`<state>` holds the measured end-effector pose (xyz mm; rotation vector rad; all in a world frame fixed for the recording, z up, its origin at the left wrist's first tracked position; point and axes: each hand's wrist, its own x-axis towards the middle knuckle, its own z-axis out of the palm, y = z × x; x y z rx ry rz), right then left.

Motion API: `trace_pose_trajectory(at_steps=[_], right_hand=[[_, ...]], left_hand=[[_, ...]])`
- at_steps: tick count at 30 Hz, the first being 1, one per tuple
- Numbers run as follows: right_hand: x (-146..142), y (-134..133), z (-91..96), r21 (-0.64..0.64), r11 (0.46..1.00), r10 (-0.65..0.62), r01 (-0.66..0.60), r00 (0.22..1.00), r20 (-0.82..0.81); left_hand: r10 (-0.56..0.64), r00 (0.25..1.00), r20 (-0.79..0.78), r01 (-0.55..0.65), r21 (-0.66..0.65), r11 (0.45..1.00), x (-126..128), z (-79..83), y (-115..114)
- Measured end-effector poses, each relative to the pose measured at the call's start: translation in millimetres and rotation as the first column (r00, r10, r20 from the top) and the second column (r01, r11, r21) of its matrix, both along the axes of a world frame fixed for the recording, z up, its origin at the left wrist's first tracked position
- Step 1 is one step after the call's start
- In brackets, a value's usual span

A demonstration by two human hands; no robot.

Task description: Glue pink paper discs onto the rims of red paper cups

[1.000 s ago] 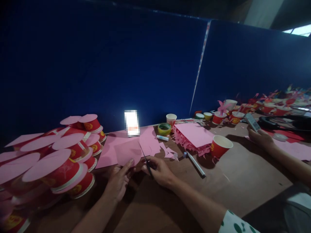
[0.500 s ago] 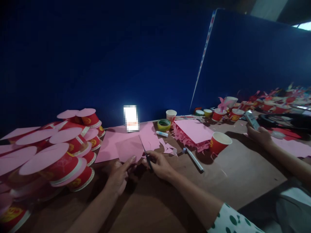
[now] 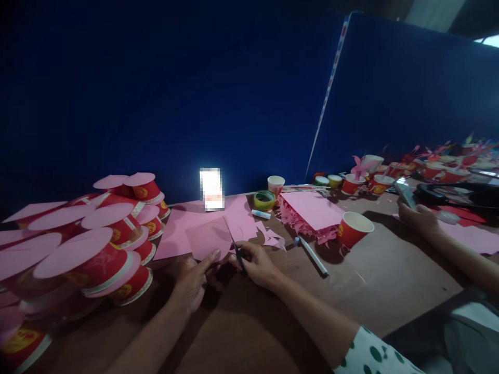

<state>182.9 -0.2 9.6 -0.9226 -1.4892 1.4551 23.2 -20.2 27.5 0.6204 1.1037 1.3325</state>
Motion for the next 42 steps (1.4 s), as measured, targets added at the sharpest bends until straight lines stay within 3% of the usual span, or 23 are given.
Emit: trace_pose_trajectory(at_steps=[13, 25, 42], right_hand=[[0, -5, 19.3, 0.031, 0.999, -0.032, 0.031, 0.999, 0.036], [2, -4, 11.8, -0.010, 0.999, -0.035, 0.035, 0.999, 0.030], [4, -1, 8.0, -0.030, 0.998, -0.045, 0.047, 0.996, 0.071]], left_hand=[[0.015, 1.000, -0.001, -0.015, -0.005, 1.000, -2, 3.3, -2], [0.015, 0.999, 0.032, -0.015, 0.002, 1.000, -3, -1.2, 0], [0.058, 0.997, 0.047, -0.057, -0.025, 0.998, -5, 5.2, 1]])
